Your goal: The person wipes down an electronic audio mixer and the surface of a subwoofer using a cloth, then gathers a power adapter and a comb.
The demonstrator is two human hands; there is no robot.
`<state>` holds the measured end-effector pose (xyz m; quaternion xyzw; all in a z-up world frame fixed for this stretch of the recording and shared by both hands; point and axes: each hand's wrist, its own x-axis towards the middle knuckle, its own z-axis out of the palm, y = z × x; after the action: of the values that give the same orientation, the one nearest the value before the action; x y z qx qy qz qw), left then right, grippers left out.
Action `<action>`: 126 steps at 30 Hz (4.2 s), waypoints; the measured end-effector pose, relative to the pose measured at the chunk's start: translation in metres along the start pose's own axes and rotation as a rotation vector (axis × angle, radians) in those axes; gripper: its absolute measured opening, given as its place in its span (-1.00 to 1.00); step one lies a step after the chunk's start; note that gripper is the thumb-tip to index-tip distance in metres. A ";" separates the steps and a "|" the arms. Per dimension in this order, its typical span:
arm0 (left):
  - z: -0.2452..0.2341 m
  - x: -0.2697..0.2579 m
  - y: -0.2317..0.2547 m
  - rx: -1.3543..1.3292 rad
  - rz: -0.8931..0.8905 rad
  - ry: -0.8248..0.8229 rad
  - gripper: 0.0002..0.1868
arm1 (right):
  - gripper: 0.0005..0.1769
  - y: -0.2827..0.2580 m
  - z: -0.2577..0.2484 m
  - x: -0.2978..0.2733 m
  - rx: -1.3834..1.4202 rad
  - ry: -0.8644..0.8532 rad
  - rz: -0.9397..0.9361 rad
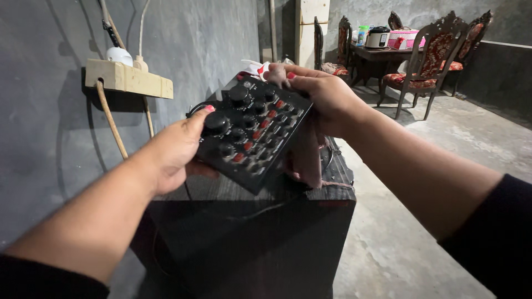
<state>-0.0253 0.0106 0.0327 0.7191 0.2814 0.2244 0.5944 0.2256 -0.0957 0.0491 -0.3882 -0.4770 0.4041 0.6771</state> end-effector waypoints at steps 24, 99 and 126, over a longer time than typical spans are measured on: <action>-0.023 0.021 0.000 -0.543 -0.179 -0.047 -0.60 | -0.77 -0.010 -0.059 -0.020 0.329 0.385 -0.047; 0.018 0.004 -0.034 -0.195 -0.007 0.198 -0.64 | -0.68 -0.074 0.028 -0.048 0.133 0.330 -0.122; -0.060 -0.013 -0.030 -0.766 0.262 0.287 -0.74 | -0.36 0.096 0.033 -0.007 -1.491 -0.632 -0.163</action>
<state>-0.0783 0.0502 0.0146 0.4374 0.1640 0.4840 0.7400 0.1754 -0.0617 -0.0326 -0.5687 -0.8161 0.0200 0.1014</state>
